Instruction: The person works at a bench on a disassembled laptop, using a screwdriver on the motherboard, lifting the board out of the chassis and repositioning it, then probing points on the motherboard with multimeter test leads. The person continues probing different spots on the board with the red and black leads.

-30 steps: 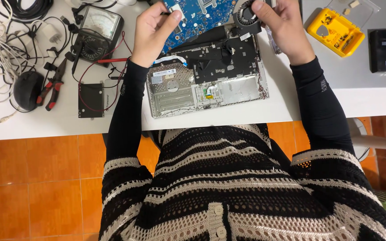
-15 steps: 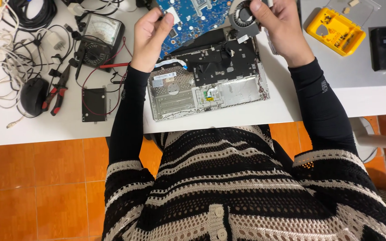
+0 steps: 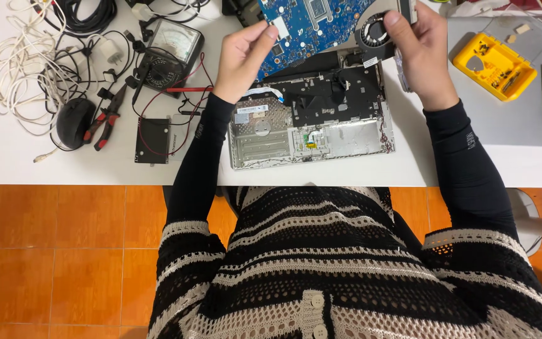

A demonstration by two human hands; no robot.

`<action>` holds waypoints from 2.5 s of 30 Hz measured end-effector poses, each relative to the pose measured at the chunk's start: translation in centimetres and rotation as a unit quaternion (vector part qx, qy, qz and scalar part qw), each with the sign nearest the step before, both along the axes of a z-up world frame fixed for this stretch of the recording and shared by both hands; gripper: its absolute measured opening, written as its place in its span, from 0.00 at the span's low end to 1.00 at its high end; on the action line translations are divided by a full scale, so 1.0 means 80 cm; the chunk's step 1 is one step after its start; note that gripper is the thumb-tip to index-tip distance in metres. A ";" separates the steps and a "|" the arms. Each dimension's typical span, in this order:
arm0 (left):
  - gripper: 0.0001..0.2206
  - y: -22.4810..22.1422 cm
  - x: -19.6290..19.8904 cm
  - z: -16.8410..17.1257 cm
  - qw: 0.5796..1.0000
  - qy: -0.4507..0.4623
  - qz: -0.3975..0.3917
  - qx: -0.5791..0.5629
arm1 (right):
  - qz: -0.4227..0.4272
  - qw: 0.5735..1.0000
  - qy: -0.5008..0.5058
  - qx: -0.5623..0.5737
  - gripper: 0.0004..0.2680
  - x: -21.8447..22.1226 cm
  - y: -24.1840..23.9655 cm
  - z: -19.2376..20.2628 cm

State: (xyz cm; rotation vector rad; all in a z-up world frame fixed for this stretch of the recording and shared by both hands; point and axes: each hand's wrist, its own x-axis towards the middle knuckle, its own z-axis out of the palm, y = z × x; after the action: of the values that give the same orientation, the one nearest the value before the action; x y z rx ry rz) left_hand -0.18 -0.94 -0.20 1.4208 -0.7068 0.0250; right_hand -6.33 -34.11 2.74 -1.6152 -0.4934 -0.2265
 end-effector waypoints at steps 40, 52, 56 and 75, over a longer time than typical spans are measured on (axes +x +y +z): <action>0.14 0.004 0.004 -0.009 0.996 -0.007 0.076 0.035 | -0.006 0.999 0.032 -0.011 0.12 0.006 0.007 -0.006; 0.20 0.027 0.005 0.008 0.977 0.144 -0.138 -0.077 | 0.071 0.986 0.114 0.101 0.09 0.001 0.014 0.002; 0.21 0.036 0.017 -0.015 0.978 0.120 -0.145 -0.090 | 0.069 0.991 0.103 0.040 0.11 -0.004 0.017 0.009; 0.21 0.038 0.021 -0.019 0.989 0.100 -0.086 -0.063 | 0.015 0.991 0.076 -0.106 0.11 -0.008 0.014 0.024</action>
State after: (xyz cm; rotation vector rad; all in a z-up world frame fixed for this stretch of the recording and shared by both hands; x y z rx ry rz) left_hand 1.50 2.06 -1.73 1.2186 -0.6472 -0.2015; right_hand -6.97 -32.98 4.67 -1.8153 -0.4346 -0.0286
